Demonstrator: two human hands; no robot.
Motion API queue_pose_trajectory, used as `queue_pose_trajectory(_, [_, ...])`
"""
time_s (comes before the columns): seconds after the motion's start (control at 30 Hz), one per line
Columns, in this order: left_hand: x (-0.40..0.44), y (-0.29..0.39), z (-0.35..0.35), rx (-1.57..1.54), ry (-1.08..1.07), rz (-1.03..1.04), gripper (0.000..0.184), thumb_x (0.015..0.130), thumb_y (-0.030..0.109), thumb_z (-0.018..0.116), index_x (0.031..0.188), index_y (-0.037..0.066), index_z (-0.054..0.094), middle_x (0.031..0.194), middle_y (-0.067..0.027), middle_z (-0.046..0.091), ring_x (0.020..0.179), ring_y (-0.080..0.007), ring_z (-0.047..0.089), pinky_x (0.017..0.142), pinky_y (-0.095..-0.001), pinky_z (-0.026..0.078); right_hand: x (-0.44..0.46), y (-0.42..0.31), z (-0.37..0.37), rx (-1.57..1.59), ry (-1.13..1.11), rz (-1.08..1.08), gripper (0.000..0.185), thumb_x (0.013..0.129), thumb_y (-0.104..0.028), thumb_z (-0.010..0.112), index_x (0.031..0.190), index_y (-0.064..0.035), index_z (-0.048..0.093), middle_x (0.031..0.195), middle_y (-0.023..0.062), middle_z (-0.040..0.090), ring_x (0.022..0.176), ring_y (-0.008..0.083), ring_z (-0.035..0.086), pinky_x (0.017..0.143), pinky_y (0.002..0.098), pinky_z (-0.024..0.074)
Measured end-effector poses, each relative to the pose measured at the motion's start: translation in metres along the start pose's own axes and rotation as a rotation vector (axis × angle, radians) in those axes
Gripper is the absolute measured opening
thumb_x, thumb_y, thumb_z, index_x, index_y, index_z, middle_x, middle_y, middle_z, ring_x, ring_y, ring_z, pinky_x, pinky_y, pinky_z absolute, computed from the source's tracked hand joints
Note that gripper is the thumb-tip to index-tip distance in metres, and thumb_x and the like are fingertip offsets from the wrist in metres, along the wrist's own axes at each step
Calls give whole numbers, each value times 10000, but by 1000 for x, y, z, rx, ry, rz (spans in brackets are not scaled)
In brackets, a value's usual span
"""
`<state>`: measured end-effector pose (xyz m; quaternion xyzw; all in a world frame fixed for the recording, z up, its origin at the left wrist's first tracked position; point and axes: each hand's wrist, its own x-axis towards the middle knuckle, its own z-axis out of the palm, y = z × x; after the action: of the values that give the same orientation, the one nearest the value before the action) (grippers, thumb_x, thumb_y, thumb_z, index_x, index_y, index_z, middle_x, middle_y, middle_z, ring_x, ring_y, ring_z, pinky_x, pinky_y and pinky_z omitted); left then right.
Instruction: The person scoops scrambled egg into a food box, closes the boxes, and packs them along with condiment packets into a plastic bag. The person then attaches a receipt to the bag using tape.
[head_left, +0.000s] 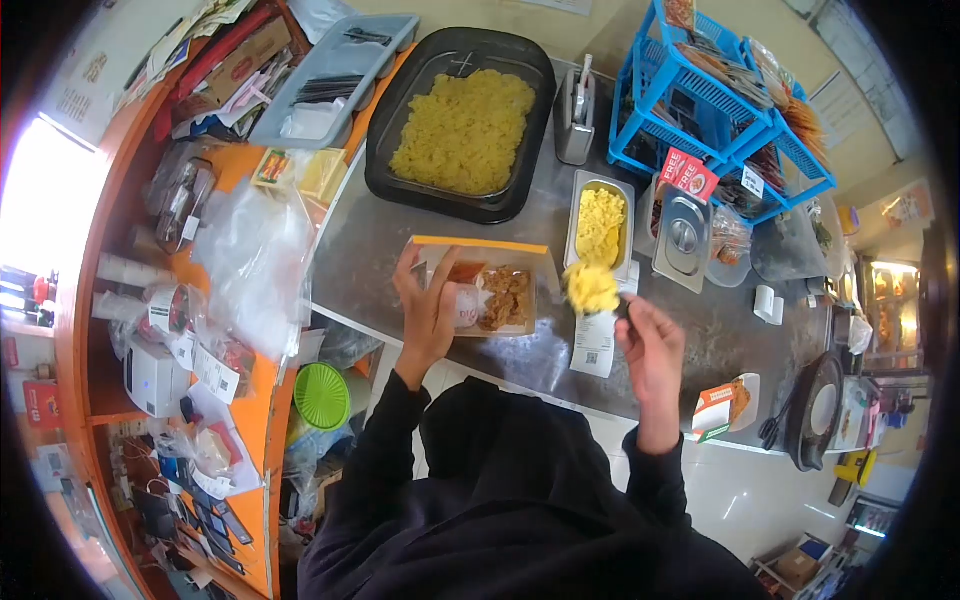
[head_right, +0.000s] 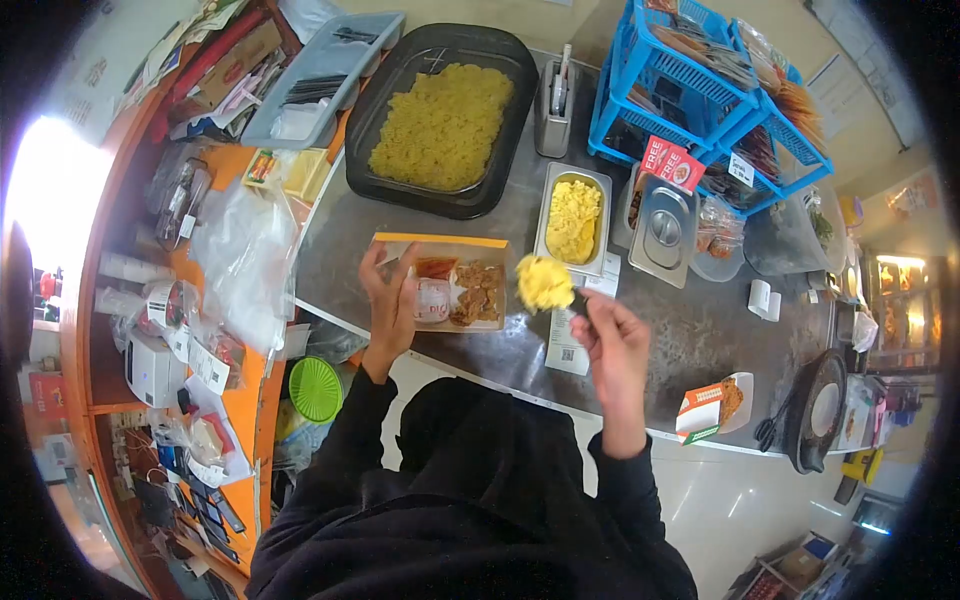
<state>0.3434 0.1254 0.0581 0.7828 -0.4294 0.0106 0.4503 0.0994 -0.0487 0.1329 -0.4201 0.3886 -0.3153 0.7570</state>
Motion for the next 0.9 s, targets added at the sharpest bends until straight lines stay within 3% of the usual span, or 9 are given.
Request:
queue_pose_trajectory(0.17, [2, -15, 11, -198, -63, 14, 543, 1025, 391, 294, 1433, 79, 471, 1458, -199, 327, 1352, -346, 313, 1129, -444, 233, -21, 51, 33, -51, -25, 174, 258, 979, -122, 598, 1157, 57, 649, 929, 74, 694, 805, 125, 684, 700, 253, 568])
queue_pose_trajectory(0.27, [-2, -19, 16, -356, -72, 4, 612, 1029, 441, 233, 1467, 52, 410, 1459, -198, 343, 1367, -341, 326, 1143, -429, 231, 2, 98, 51, -486, -37, -96, 217, 965, -75, 590, 1139, 35, 659, 949, 118, 699, 771, 156, 688, 694, 311, 566])
queue_pose_trajectory(0.47, [-8, -18, 19, -492, -71, -33, 715, 1030, 506, 134, 1491, 0, 343, 1512, -183, 338, 1400, -312, 328, 1165, -404, 233, 31, 162, 73, -973, -104, -866, 261, 884, 69, 559, 1115, -3, 659, 1013, 178, 655, 838, 342, 667, 766, 397, 544])
queue_pose_trajectory(0.5, [-7, -21, 17, -433, -74, 2, 721, 1029, 509, 130, 1491, -4, 338, 1517, -185, 335, 1401, -310, 331, 1164, -404, 239, 29, 162, 76, -962, -94, -849, 289, 870, 86, 549, 1124, -3, 654, 1019, 181, 650, 912, 389, 644, 807, 408, 536])
queue_pose_trajectory(0.6, [-8, -26, 16, -347, -75, 64, 732, 1027, 518, 133, 1490, -12, 334, 1520, -189, 336, 1396, -311, 345, 1158, -406, 254, 26, 161, 78, -879, -8, -724, 259, 895, 61, 555, 1125, -2, 655, 991, 183, 657, 870, 343, 673, 777, 379, 542])
queue_pose_trajectory(0.8, [-12, -28, 19, -464, -40, 10, 747, 1023, 535, 156, 1485, -24, 333, 1514, -197, 348, 1378, -320, 380, 1143, -411, 283, 21, 155, 78, -507, 165, -496, 207, 989, -71, 556, 1146, 17, 658, 949, 131, 689, 791, 151, 684, 721, 286, 540])
queue_pose_trajectory(0.9, [-13, -33, 20, -497, -15, -7, 756, 1021, 544, 168, 1483, -30, 333, 1510, -200, 354, 1369, -324, 397, 1136, -413, 297, 13, 139, 79, -246, 194, -239, 252, 996, -89, 565, 1190, 60, 629, 935, 74, 678, 782, 132, 660, 772, 266, 556])
